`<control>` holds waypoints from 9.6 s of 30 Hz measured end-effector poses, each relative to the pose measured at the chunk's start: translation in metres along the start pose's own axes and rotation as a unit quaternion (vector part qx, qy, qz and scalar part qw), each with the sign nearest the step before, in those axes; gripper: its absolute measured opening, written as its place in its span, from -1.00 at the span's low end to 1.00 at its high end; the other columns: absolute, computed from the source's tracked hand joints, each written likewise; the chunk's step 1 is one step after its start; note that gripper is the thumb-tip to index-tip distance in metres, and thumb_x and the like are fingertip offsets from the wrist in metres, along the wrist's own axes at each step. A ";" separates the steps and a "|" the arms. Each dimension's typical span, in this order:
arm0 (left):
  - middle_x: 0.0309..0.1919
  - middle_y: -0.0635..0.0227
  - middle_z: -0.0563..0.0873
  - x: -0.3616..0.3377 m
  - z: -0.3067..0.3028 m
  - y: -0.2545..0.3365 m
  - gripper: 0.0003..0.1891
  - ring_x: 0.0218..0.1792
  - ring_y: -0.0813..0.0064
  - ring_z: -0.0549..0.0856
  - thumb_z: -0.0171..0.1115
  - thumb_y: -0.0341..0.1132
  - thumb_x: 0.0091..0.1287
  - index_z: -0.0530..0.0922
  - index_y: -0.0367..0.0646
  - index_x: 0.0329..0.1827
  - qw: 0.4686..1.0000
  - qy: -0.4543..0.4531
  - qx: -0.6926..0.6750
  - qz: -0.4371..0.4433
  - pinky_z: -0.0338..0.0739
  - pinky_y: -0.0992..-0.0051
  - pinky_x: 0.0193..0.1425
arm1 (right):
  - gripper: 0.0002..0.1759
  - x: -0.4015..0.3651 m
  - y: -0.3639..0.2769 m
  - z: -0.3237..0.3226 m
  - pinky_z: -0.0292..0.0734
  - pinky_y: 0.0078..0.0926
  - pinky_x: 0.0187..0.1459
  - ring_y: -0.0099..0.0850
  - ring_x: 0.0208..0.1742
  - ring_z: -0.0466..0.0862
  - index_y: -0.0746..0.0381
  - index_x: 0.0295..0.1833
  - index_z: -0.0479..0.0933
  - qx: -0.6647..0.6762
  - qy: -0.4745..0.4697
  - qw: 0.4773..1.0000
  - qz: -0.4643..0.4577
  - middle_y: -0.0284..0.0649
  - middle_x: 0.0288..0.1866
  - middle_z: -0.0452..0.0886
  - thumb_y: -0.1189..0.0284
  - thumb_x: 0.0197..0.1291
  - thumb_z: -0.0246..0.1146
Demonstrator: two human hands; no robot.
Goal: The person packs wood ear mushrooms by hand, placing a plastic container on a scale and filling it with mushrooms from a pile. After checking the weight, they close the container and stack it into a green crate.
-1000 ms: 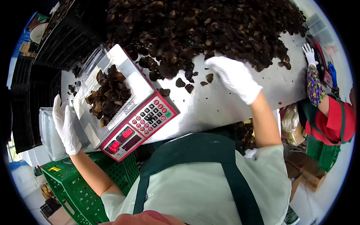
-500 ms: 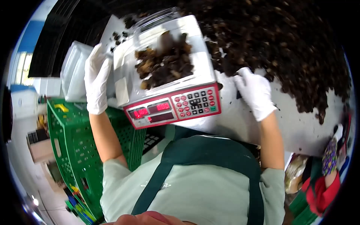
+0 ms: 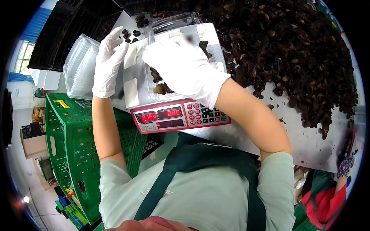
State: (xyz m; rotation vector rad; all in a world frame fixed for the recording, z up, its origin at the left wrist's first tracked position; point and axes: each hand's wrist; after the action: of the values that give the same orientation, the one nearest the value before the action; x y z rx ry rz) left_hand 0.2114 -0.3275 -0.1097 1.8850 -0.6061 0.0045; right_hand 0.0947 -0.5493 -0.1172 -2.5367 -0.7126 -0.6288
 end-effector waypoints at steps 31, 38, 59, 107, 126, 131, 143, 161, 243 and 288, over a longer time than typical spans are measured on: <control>-0.10 0.16 0.70 -0.095 0.014 0.055 -0.58 -0.04 0.35 0.67 0.25 -0.57 0.35 0.72 -0.08 0.26 0.978 -0.121 0.171 -0.015 0.52 0.51 0.16 | -0.25 -0.095 0.016 -0.056 0.51 -0.76 -0.55 -0.60 -0.52 0.66 0.22 0.69 0.08 0.517 -0.042 0.707 0.481 -0.25 -0.32 0.70 0.11 0.58 0.10; -0.18 0.42 0.68 -0.096 0.031 0.051 -0.35 -0.37 0.76 0.59 0.16 -0.37 0.55 0.19 -0.07 0.68 0.961 -0.129 -0.112 -0.219 0.44 0.74 -0.31 | -0.16 -0.102 0.008 -0.045 0.56 -0.72 -0.52 -0.59 -0.50 0.66 0.25 0.72 -0.06 0.601 0.012 0.668 0.438 -0.23 -0.28 0.71 0.25 0.53 0.17; 0.07 0.47 0.64 -0.067 0.037 0.081 -0.40 -0.26 0.77 0.42 0.09 -0.01 0.61 0.35 -0.08 0.62 0.994 -0.012 0.045 -0.101 0.41 0.73 -0.09 | -0.85 -0.176 0.102 -0.046 0.63 -0.20 -0.04 -0.18 -0.04 0.71 0.14 -0.15 0.67 -0.021 0.129 0.919 0.373 -0.19 -0.12 0.67 0.35 0.19 0.35; 0.01 0.17 0.70 -0.228 -0.043 0.095 0.24 0.03 0.40 0.73 0.61 0.03 0.17 -0.15 -0.06 0.72 0.941 0.142 -0.306 -0.029 0.70 0.47 -0.09 | 0.08 -0.061 -0.078 -0.063 0.40 -0.78 -0.63 -0.67 -0.70 0.50 0.49 0.64 -0.01 0.609 0.070 0.753 0.241 -0.35 -0.56 0.62 0.29 0.24 0.51; 0.21 0.31 0.70 -0.473 -0.339 0.122 -0.49 0.15 0.35 0.71 0.17 -0.24 0.51 0.47 -0.19 0.49 0.849 0.379 0.079 -0.360 0.63 0.27 0.24 | -0.46 -0.049 -0.052 -0.044 0.42 -0.81 -0.47 -0.71 -0.52 0.53 0.40 0.53 0.30 0.576 -0.044 0.766 0.282 -0.27 -0.33 0.70 0.40 0.56 0.12; 0.09 0.23 0.80 -0.406 -0.355 0.111 -0.62 0.06 0.27 0.77 0.19 -0.21 0.52 0.67 -0.18 0.29 0.558 -0.214 0.639 -0.484 0.59 0.34 0.23 | -0.45 -0.109 -0.012 -0.065 0.39 -0.81 -0.47 -0.73 -0.47 0.54 0.39 0.50 0.35 0.515 0.006 0.771 0.374 -0.31 -0.30 0.71 0.32 0.54 0.14; 0.09 -0.01 0.73 -0.012 -0.188 -0.005 -0.68 0.17 0.18 0.67 0.11 -0.30 0.59 0.57 -0.30 0.27 0.831 -0.106 0.540 -0.082 0.46 0.34 0.28 | -0.57 -0.296 -0.001 -0.094 0.44 -0.76 -0.24 -0.73 -0.26 0.53 0.34 0.35 0.52 0.334 0.245 0.678 0.607 -0.38 -0.20 0.66 0.35 0.49 0.18; -0.16 0.41 0.77 -0.077 0.010 0.070 -0.80 -0.31 0.51 0.71 0.34 -0.42 0.42 0.65 -0.14 0.06 0.882 -0.027 0.443 0.161 0.62 0.37 -0.19 | -0.03 -0.185 0.125 -0.018 -0.04 0.52 0.54 0.01 0.74 -0.04 -0.24 0.66 0.18 -0.243 0.005 0.919 0.311 -0.17 0.78 -0.02 -0.18 0.18 0.37; 0.48 -0.10 0.45 -0.092 0.076 0.017 -0.28 0.53 0.02 0.40 0.28 -0.52 0.23 0.36 -0.33 0.54 0.989 -0.044 0.126 0.066 0.18 0.20 0.62 | -0.69 -0.135 0.184 -0.012 0.64 -0.18 0.11 -0.11 0.10 0.68 0.02 0.03 0.70 -0.027 -0.057 0.929 0.364 -0.16 0.06 0.62 0.31 0.14 0.36; 0.61 0.21 0.32 -0.098 0.018 0.046 -0.42 0.58 0.18 0.33 0.09 -0.31 0.58 0.24 -0.13 0.63 0.993 0.109 0.053 0.007 0.12 0.20 0.65 | -0.67 -0.157 0.229 -0.116 0.55 -0.38 0.20 -0.23 0.16 0.68 0.02 0.22 0.69 -0.171 0.126 0.949 0.234 -0.25 0.17 0.71 0.18 0.46 0.26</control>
State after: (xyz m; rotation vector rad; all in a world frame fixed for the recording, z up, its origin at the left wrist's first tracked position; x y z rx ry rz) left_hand 0.1026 -0.3156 -0.1048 1.9503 -0.4780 0.2531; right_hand 0.0691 -0.8444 -0.1690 -2.7155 0.1050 -0.9406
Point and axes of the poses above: each hand's wrist, its own x-axis towards the middle knuckle, its own z-axis out of the palm, y = z × x
